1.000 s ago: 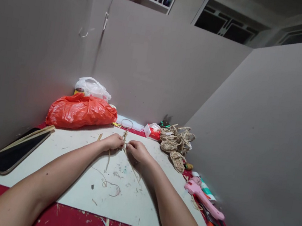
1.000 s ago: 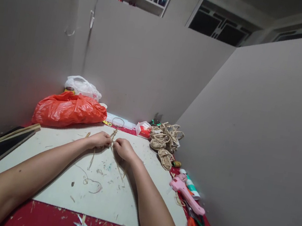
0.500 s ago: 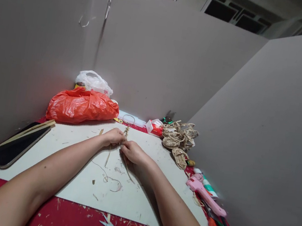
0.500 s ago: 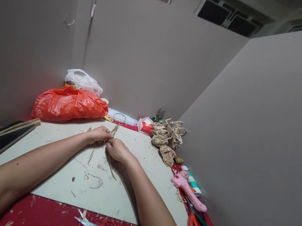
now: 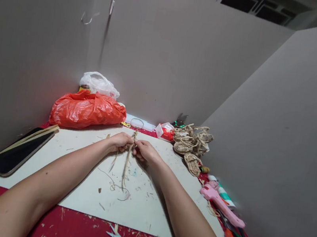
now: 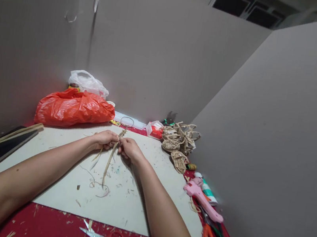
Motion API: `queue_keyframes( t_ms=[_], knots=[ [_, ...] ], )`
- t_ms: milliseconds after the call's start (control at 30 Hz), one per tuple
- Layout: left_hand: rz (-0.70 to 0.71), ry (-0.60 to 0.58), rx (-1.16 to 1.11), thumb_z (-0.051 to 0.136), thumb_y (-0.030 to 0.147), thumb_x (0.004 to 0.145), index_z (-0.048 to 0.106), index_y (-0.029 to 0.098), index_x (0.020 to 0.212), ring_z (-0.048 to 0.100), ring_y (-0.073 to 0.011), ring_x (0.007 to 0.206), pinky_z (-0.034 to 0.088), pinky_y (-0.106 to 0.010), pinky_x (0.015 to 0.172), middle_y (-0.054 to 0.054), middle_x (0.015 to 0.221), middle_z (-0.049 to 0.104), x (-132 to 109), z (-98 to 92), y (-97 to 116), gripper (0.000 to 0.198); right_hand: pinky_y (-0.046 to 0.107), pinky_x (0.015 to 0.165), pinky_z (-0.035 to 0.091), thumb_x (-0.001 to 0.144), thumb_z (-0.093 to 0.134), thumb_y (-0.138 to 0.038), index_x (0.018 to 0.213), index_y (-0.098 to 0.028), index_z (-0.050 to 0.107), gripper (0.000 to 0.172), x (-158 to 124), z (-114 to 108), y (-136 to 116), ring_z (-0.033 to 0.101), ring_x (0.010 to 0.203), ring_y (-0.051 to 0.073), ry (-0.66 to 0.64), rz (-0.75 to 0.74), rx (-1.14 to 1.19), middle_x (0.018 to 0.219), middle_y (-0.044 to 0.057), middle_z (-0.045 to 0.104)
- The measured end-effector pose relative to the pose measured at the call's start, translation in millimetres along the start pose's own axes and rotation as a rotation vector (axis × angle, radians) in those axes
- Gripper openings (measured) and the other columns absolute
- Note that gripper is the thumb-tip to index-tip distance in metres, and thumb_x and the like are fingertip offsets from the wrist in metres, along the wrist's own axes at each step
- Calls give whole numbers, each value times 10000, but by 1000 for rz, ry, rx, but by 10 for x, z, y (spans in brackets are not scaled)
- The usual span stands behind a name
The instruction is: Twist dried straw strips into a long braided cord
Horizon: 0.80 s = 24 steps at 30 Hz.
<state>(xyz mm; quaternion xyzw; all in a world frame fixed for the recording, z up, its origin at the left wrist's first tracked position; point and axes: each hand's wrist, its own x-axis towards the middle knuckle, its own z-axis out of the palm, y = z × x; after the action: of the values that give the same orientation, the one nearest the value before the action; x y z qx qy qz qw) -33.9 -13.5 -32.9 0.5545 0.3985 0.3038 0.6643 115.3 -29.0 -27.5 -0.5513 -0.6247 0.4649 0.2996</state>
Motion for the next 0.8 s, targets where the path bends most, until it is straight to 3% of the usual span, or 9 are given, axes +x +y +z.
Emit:
queue_keyframes(
  t_ms=[133,433,600,800],
  knots=[
    [2,10,59,533,211,709,500,134,620,211,-24,349,105,-205,380,67,453,344,-16,27,3,122,185,316,108,820,482,-426,647,-158,495,319,5,-52,17,162,319,34,-131,98,59,399,-102,251],
    [22,19,219,575,239,692,532,139,640,233,-32,359,136,-202,390,79,440,319,-105,37,91,120,177,327,68,776,524,-349,569,-197,343,314,4,-150,32,130,324,33,-268,191,238,383,-109,211],
    [42,-21,418,564,297,716,625,109,731,247,-47,378,171,-205,404,65,447,332,-172,-7,175,199,173,327,57,769,491,-263,575,-179,409,227,-6,-128,46,104,327,32,-258,196,331,379,-110,198],
    [229,171,818,495,244,742,564,142,589,389,-97,486,289,-218,512,13,506,438,-181,69,198,197,162,315,60,747,494,-193,612,-155,461,144,-20,-82,40,104,327,26,-191,212,433,395,-114,208]
  ],
)
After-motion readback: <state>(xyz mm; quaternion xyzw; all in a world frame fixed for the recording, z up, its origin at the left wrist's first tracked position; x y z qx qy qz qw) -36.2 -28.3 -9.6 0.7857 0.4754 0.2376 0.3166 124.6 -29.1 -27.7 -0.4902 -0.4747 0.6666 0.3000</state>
